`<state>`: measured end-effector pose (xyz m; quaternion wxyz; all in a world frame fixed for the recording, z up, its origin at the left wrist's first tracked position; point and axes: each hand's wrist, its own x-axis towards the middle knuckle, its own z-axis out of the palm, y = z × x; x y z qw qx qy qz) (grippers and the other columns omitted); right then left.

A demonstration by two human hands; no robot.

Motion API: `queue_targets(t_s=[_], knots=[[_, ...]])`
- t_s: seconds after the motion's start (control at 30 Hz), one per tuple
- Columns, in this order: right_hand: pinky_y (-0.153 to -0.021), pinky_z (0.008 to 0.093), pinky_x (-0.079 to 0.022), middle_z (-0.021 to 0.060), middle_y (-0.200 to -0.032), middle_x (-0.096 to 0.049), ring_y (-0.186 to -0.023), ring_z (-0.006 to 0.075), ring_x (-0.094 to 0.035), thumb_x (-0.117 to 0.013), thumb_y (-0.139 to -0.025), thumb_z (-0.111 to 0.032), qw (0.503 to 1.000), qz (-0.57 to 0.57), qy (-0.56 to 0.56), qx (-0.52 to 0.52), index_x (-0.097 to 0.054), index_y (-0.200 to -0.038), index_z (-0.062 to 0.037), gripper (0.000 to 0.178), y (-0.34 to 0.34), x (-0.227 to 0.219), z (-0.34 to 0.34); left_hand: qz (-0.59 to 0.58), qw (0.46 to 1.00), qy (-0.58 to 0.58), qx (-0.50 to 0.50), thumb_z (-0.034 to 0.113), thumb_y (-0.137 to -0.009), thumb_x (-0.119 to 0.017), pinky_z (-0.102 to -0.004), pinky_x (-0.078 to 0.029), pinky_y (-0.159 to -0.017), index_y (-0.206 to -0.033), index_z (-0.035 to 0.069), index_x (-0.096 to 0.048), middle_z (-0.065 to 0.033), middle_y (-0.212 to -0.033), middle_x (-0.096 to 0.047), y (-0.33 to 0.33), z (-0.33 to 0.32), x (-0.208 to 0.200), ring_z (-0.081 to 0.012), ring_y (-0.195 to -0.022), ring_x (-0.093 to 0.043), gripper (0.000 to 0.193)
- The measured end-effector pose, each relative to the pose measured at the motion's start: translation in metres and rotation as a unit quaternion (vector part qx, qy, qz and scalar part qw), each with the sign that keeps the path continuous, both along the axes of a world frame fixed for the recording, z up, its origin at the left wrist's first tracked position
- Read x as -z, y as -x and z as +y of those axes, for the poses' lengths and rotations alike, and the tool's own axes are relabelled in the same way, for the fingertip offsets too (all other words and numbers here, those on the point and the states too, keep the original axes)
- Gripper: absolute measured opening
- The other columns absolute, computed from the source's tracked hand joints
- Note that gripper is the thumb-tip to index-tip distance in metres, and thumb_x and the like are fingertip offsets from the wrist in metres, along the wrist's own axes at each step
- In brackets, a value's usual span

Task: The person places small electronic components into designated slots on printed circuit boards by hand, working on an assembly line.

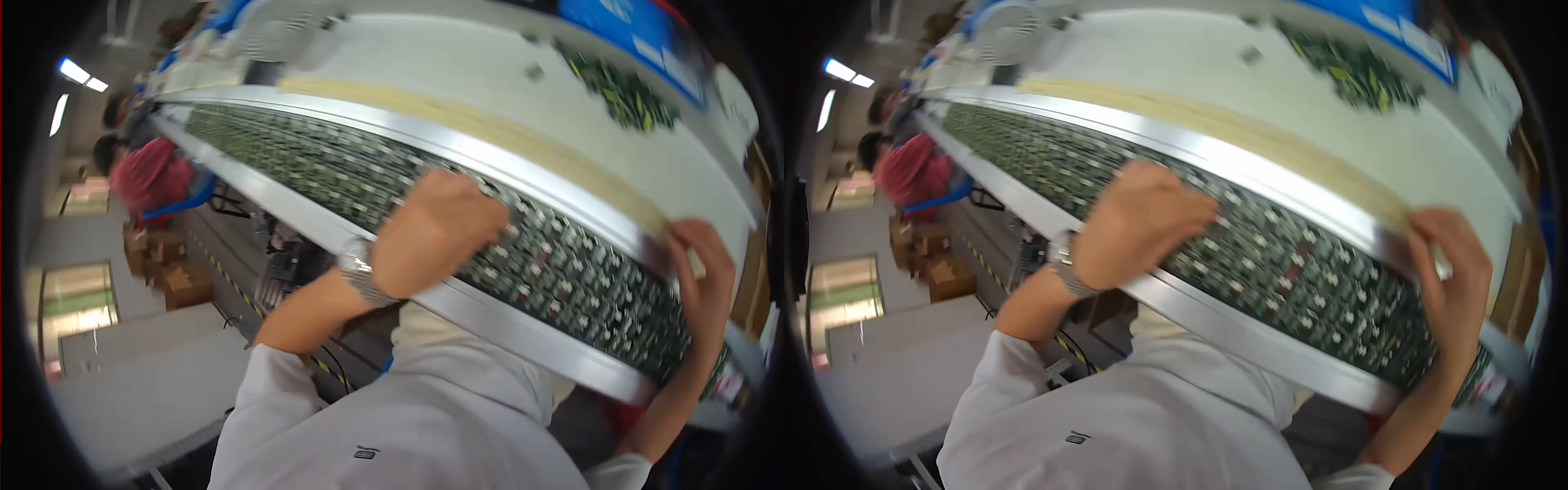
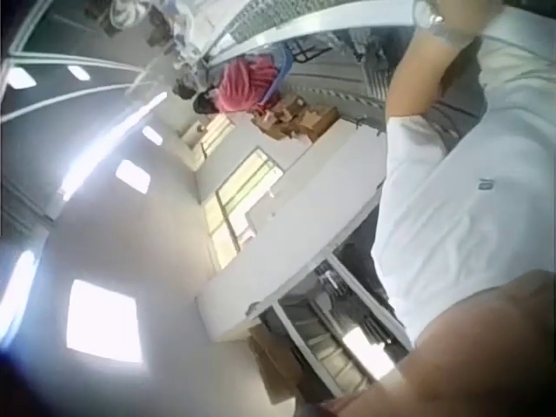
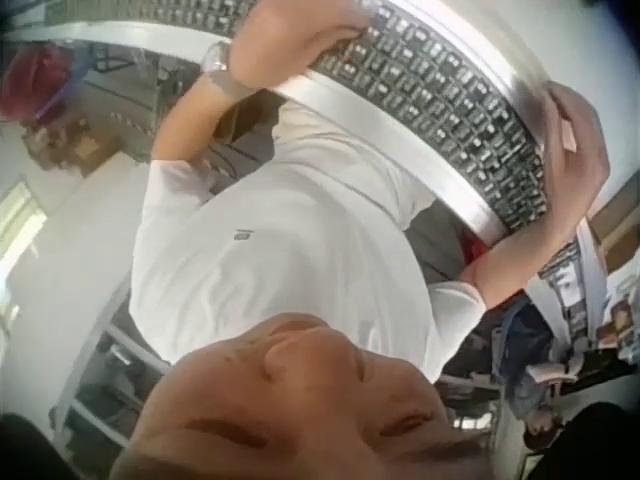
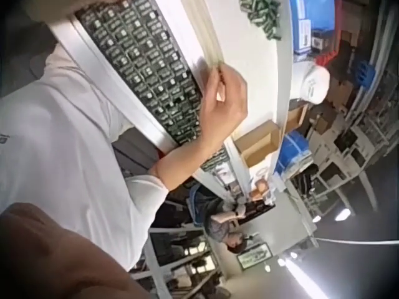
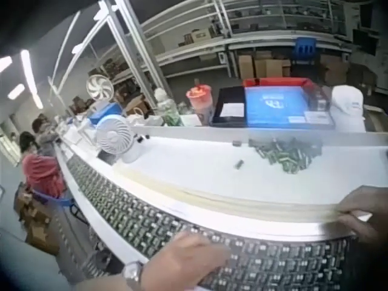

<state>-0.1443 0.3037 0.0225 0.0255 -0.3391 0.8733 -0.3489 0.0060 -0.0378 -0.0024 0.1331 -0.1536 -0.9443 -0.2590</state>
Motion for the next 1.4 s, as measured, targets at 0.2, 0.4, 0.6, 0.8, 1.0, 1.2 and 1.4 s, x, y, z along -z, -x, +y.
queue_targets(t_s=[0.2, 0.4, 0.6, 0.8, 1.0, 1.2, 1.4], knots=[[-0.085, 0.0308, -0.052, 0.0126, -0.111, -0.072, -0.094, 0.022, -0.064, -0.073, -0.093, 0.002, 0.999, 0.019, -0.04, 0.029, -0.073, -0.106, 0.007, 0.013, -0.001, 0.0, 0.018, -0.079, 0.996, -0.045, -0.022, -0.002, -0.078, -0.083, -0.0287, -0.049, -0.084, -0.112, 0.008, -0.079, 0.0002, -0.102, -0.077, 0.01, 0.003, -0.001, -0.0159, -0.085, -0.059, 0.035], [-0.085, 0.0309, -0.053, 0.0122, -0.11, -0.072, -0.094, 0.0219, -0.064, -0.073, -0.093, 0.001, 0.998, 0.029, -0.047, 0.032, -0.073, -0.105, 0.0068, 0.013, -0.004, 0.003, 0.02, -0.079, 0.995, -0.068, 0.0, -0.004, -0.079, -0.082, -0.0289, -0.049, -0.085, -0.115, 0.007, -0.077, -0.001, -0.106, -0.079, 0.013, 0.004, 0.0, -0.0158, -0.085, -0.059, 0.038], [-0.094, 0.034, -0.051, 0.0138, -0.114, -0.071, -0.101, 0.0262, -0.065, -0.068, -0.095, 0.002, 0.999, -0.004, -0.042, 0.011, -0.071, -0.108, 0.0077, 0.014, -0.002, 0.003, 0.008, -0.087, 0.991, -0.091, -0.055, -0.003, -0.08, -0.082, -0.0304, -0.05, -0.087, -0.117, 0.006, -0.076, -0.0018, -0.11, -0.08, 0.003, 0.006, -0.009, -0.0158, -0.085, -0.06, 0.038], [-0.088, 0.0378, -0.05, 0.0157, -0.104, -0.067, -0.094, 0.0295, -0.061, -0.065, -0.091, 0.001, 1.0, -0.028, -0.005, -0.003, -0.069, -0.106, 0.0055, 0.016, -0.005, 0.019, 0.058, 0.034, 0.996, -0.083, 0.003, 0.01, -0.092, -0.072, -0.0372, -0.042, -0.095, -0.107, 0.013, -0.072, -0.0015, -0.089, -0.058, 0.014, 0.02, 0.027, -0.0188, -0.085, -0.053, 0.016], [-0.096, 0.0379, -0.057, 0.0155, -0.115, -0.075, -0.104, 0.0328, -0.07, -0.07, -0.1, -0.007, 0.987, 0.095, 0.007, -0.13, -0.074, -0.117, 0.0017, 0.02, 0.037, 0.063, 0.051, 0.022, 0.997, 0.033, 0.066, 0.011, -0.091, -0.067, -0.038, -0.043, -0.099, -0.089, 0.015, -0.073, 0.0003, -0.1, -0.07, 0.014, 0.005, 0.025, -0.0209, -0.093, -0.054, 0.007], [-0.099, 0.0392, -0.056, 0.0166, -0.118, -0.073, -0.107, 0.0342, -0.069, -0.071, -0.098, -0.005, 0.983, 0.134, 0.027, -0.119, -0.074, -0.117, 0.0015, 0.021, 0.041, 0.059, 0.042, 0.082, 0.988, -0.129, 0.014, 0.009, -0.098, -0.069, -0.0409, -0.047, -0.104, -0.106, 0.007, -0.075, -0.006, -0.13, -0.07, -0.005, -0.027, 0.01, -0.0253, -0.112, -0.063, 0.011], [-0.1, 0.0399, -0.055, 0.0163, -0.121, -0.072, -0.109, 0.0347, -0.069, -0.073, -0.096, -0.005, 0.993, 0.09, 0.004, -0.075, -0.075, -0.117, 0.0004, 0.022, 0.037, 0.055, 0.043, 0.08, 0.904, -0.083, -0.411, 0.023, -0.1, -0.071, -0.0404, -0.053, -0.107, -0.127, 0.002, -0.07, -0.0145, -0.133, -0.071, -0.04, -0.18, 0.002, -0.0322, -0.117, -0.068, 0.034]])
